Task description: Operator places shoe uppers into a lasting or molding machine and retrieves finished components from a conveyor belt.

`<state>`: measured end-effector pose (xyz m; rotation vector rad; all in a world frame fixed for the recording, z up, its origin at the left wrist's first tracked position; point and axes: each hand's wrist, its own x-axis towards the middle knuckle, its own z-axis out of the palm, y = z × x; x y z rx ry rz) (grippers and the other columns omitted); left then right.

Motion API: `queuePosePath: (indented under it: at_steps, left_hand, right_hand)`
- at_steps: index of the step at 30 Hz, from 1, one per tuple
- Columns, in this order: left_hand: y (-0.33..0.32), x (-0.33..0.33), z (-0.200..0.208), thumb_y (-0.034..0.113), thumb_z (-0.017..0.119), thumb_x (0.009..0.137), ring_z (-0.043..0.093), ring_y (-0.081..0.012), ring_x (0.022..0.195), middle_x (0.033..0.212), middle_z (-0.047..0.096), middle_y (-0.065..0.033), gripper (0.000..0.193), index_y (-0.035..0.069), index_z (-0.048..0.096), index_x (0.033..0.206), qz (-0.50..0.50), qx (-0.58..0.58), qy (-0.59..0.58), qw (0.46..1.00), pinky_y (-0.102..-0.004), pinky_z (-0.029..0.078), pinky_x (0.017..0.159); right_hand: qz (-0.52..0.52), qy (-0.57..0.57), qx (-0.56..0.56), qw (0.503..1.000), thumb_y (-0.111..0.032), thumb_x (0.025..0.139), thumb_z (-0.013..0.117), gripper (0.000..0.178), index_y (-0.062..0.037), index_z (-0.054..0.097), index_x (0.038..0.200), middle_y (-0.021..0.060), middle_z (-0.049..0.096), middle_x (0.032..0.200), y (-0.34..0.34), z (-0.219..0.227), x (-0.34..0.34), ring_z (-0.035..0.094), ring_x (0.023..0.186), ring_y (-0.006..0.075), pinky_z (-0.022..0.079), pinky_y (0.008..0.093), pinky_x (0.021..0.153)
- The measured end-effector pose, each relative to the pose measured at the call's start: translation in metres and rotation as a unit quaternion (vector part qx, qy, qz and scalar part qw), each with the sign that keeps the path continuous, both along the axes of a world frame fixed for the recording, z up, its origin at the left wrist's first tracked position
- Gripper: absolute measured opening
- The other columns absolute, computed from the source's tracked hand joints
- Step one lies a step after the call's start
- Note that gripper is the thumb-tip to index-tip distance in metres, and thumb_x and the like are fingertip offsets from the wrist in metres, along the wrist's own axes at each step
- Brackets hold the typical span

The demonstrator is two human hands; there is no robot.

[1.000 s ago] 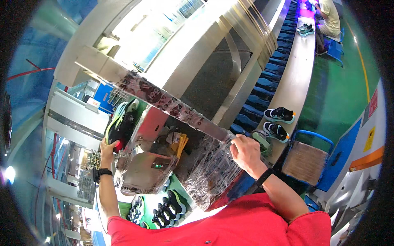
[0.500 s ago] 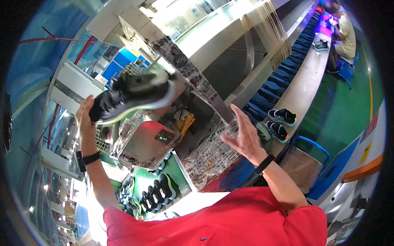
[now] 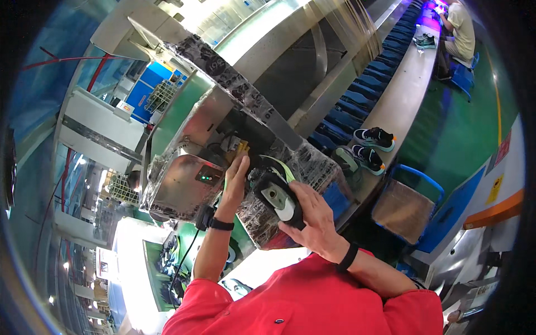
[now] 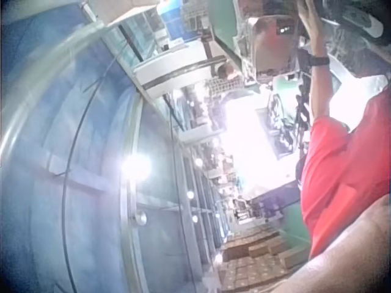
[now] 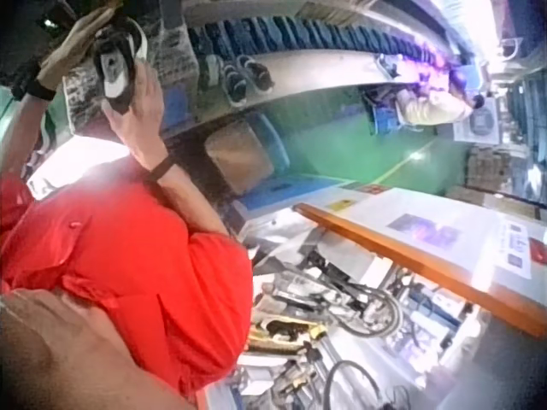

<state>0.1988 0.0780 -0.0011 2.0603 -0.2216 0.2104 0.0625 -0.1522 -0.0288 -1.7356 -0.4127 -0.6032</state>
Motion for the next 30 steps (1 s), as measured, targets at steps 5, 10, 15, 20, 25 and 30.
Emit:
queuePosePath:
  at_steps: [5, 10, 15, 20, 25, 30]
  left_hand:
    - [0.018, -0.042, -0.006, 0.032, 0.055, 0.098, 0.051, -0.0279, 0.125, 0.136, 0.052, -0.0232, 0.061, -0.008, 0.040, 0.141, -0.042, 0.023, 0.032, 0.998, -0.0354, 0.038, 0.105]
    - [0.030, -0.077, -0.038, 0.031, 0.065, 0.091, 0.042, -0.0416, 0.134, 0.143, 0.041, -0.0300, 0.072, -0.003, 0.032, 0.145, -0.042, 0.164, -0.071, 0.983, -0.0446, 0.036, 0.109]
    - [0.020, -0.075, -0.040, 0.027, 0.072, 0.084, 0.042, -0.0451, 0.130, 0.141, 0.043, -0.0293, 0.074, -0.004, 0.038, 0.141, -0.048, 0.174, -0.122, 0.976, -0.0496, 0.034, 0.109]
    - [0.034, -0.069, -0.044, 0.027, 0.072, 0.084, 0.041, -0.0487, 0.128, 0.141, 0.042, -0.0318, 0.072, -0.007, 0.040, 0.139, -0.079, 0.135, -0.139, 0.978, -0.0540, 0.031, 0.110]
    - [0.033, -0.067, -0.043, 0.033, 0.069, 0.086, 0.040, -0.0495, 0.129, 0.142, 0.039, -0.0325, 0.073, -0.008, 0.040, 0.139, -0.095, 0.139, -0.144, 0.975, -0.0568, 0.028, 0.111]
    - [0.036, -0.073, -0.045, 0.036, 0.067, 0.087, 0.040, -0.0489, 0.130, 0.142, 0.040, -0.0317, 0.070, -0.008, 0.042, 0.136, -0.089, 0.128, -0.157, 0.975, -0.0570, 0.027, 0.111]
  right_hand:
    - [0.005, 0.006, -0.019, 1.000, -0.030, 0.074, 0.079, 0.075, -0.0008, 0.046, 0.135, 0.0210, 0.053, 0.132, -0.004, 0.001, 0.002, 0.053, 0.121, 0.0385, 0.042, 0.0425, 0.103]
    - [0.155, 0.124, -0.117, 0.973, -0.031, 0.069, 0.085, 0.097, 0.0050, 0.033, 0.142, 0.0274, 0.049, 0.135, -0.029, 0.050, -0.004, 0.048, 0.128, 0.0394, 0.039, 0.0408, 0.106]
    - [0.075, 0.137, -0.294, 0.943, -0.025, 0.071, 0.077, 0.084, 0.0064, 0.035, 0.137, 0.0276, 0.053, 0.128, 0.001, 0.126, 0.021, 0.053, 0.119, 0.0413, 0.044, 0.0440, 0.099]
    - [-0.033, 0.241, -0.454, 0.857, -0.020, 0.066, 0.078, 0.059, 0.0049, 0.046, 0.109, 0.0230, 0.066, 0.080, 0.047, 0.118, 0.055, 0.068, 0.081, 0.0420, 0.055, 0.0477, 0.070]
    - [-0.074, 0.243, -0.478, 0.841, -0.016, 0.063, 0.079, 0.058, 0.0054, 0.048, 0.106, 0.0238, 0.066, 0.077, 0.055, 0.119, 0.062, 0.068, 0.078, 0.0423, 0.055, 0.0483, 0.066]
    - [-0.105, 0.186, -0.419, 0.882, -0.012, 0.068, 0.074, 0.051, 0.0049, 0.047, 0.108, 0.0252, 0.066, 0.081, 0.061, 0.101, 0.048, 0.068, 0.081, 0.0416, 0.054, 0.0466, 0.072]
